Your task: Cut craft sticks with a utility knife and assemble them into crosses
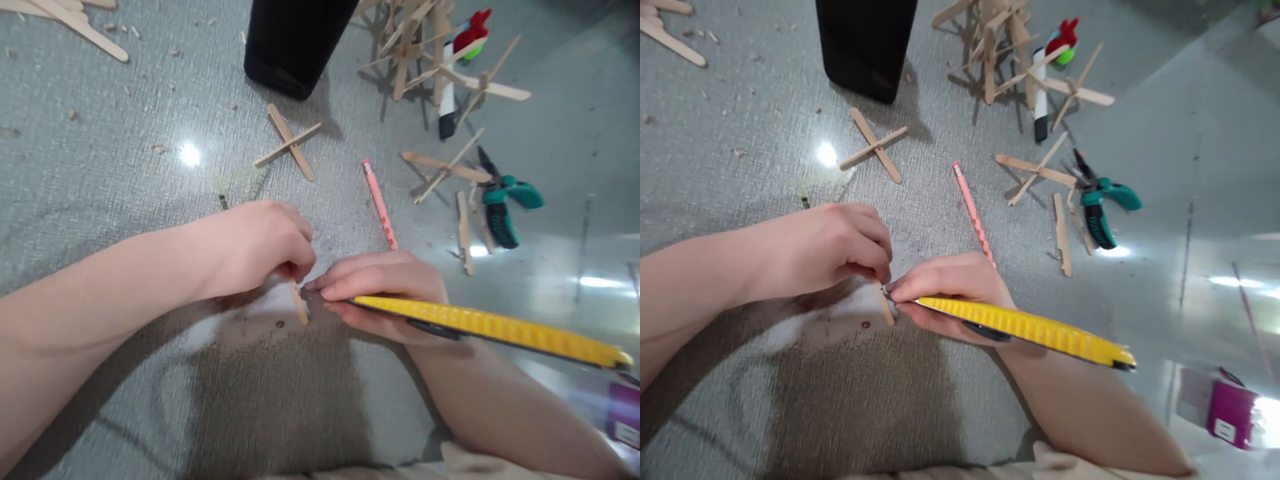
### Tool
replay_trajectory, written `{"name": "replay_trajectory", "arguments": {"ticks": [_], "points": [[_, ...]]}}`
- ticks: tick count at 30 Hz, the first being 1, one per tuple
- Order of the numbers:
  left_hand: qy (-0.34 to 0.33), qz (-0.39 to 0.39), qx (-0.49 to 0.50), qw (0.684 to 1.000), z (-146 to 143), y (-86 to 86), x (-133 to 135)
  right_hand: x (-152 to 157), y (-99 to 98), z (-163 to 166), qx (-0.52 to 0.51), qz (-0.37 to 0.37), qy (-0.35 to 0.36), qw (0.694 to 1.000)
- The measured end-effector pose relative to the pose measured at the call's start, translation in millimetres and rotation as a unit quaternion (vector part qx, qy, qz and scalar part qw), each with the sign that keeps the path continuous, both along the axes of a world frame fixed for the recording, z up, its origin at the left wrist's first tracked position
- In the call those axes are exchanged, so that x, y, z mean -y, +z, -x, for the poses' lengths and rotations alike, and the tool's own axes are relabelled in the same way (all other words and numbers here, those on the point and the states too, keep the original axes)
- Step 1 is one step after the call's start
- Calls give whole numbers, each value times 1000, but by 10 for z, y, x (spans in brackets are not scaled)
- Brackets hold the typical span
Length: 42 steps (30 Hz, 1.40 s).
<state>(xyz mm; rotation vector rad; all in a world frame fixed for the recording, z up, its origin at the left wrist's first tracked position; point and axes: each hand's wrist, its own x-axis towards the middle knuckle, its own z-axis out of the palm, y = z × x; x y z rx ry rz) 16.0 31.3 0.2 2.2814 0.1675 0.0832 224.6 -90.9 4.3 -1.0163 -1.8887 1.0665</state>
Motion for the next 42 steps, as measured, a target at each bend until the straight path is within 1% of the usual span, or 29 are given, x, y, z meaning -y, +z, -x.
{"name": "replay_trajectory", "arguments": {"ticks": [5,9,15,18,22,25,28,31,34,39,42], "points": [[1,-36,-4,999,-6,-14,25,-1,-1,51,49,-10,7,999],[19,-56,-10,998,-19,-6,56,-12,-1,44,54,-20,23,998],[-4,-78,-44,996,-112,16,66,-22,-10,30,60,-17,27,998],[4,-84,-59,995,-149,61,85,-16,-21,18,60,-11,28,998],[-15,-88,-92,992,-159,176,95,-5,-21,-7,75,-12,44,996],[-30,-85,-102,991,-156,221,91,-7,-8,-5,97,-31,36,994],[-26,-83,-95,992,-159,188,94,-17,-9,6,94,-46,32,994],[-17,-86,-111,990,-166,130,91,-20,-27,2,66,-37,34,997],[-28,-86,-111,990,-167,90,71,-13,-41,-14,48,-25,30,998],[-49,-91,-84,991,-152,32,31,5,-55,-20,33,-13,30,999],[-28,-79,-58,995,-140,5,34,13,-65,-7,31,-9,30,999]]}}
